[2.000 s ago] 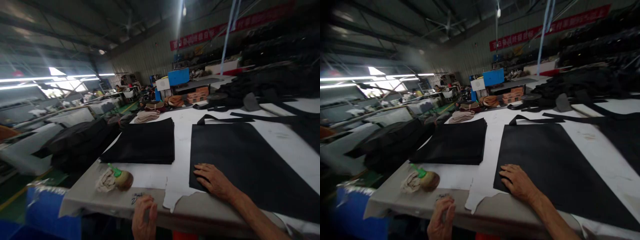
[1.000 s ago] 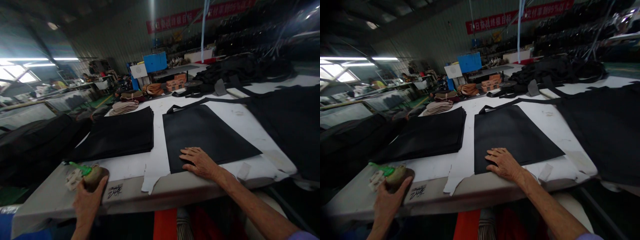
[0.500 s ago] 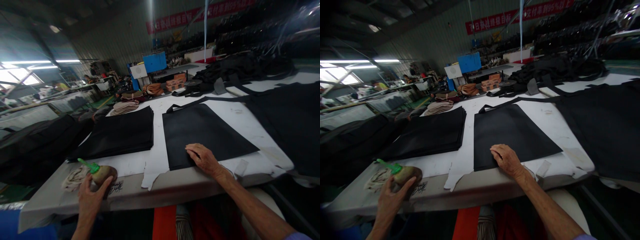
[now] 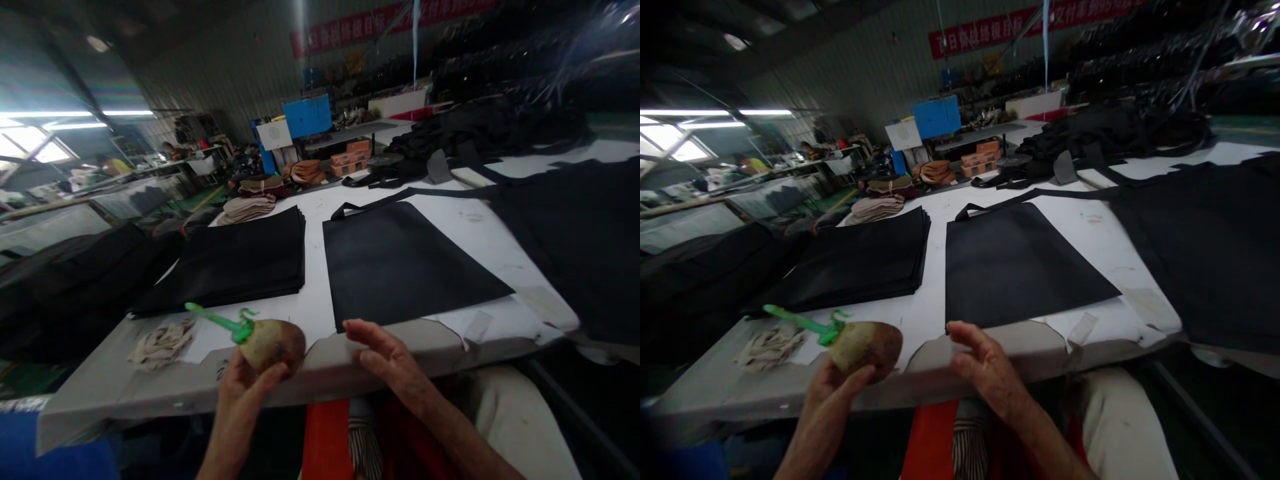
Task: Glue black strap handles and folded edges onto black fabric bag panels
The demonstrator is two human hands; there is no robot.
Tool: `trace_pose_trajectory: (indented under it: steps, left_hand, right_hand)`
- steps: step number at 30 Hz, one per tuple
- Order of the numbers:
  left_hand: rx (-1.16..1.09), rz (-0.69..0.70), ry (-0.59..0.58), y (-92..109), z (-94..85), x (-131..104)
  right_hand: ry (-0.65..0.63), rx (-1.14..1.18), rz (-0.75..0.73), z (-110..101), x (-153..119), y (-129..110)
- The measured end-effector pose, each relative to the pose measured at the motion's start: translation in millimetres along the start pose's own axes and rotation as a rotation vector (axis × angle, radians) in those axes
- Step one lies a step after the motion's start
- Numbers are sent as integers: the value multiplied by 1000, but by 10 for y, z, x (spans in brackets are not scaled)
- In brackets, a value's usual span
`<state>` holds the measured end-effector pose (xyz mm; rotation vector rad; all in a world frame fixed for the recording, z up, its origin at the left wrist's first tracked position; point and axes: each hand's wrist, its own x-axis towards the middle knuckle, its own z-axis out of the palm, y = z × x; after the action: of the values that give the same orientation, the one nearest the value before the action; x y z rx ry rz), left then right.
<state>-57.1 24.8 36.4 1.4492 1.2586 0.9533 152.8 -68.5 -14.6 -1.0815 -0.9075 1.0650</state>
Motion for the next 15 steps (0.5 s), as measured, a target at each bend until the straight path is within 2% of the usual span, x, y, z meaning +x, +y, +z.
trace_pose_trajectory:
  steps: [2,3,6,8,10,12,13,15]
  left_hand:
    - [-183,-75,-173,51,347,-220]
    - [-260,-109,-253,64,500,-321]
    - [-400,-187,-421,57,803,-521]
    - [-384,-146,-540,33,853,-515]
    - [-243,-28,-704,10,806,-369]
    - [-16,109,-772,-6,725,-97]
    - [99,171,-738,-11,695,71]
    - [281,388,-598,-20,692,426]
  right_hand:
    - [-135,304,57,222,-126,-11]
    - [-160,442,70,297,-176,-12]
    - [-76,663,77,356,-303,4]
    - [9,694,80,262,-394,21]
    - [88,660,84,86,-498,29]
    - [227,600,103,-143,-610,15]
    - [310,564,117,-264,-665,-2]
    - [459,473,144,-497,-754,-52]
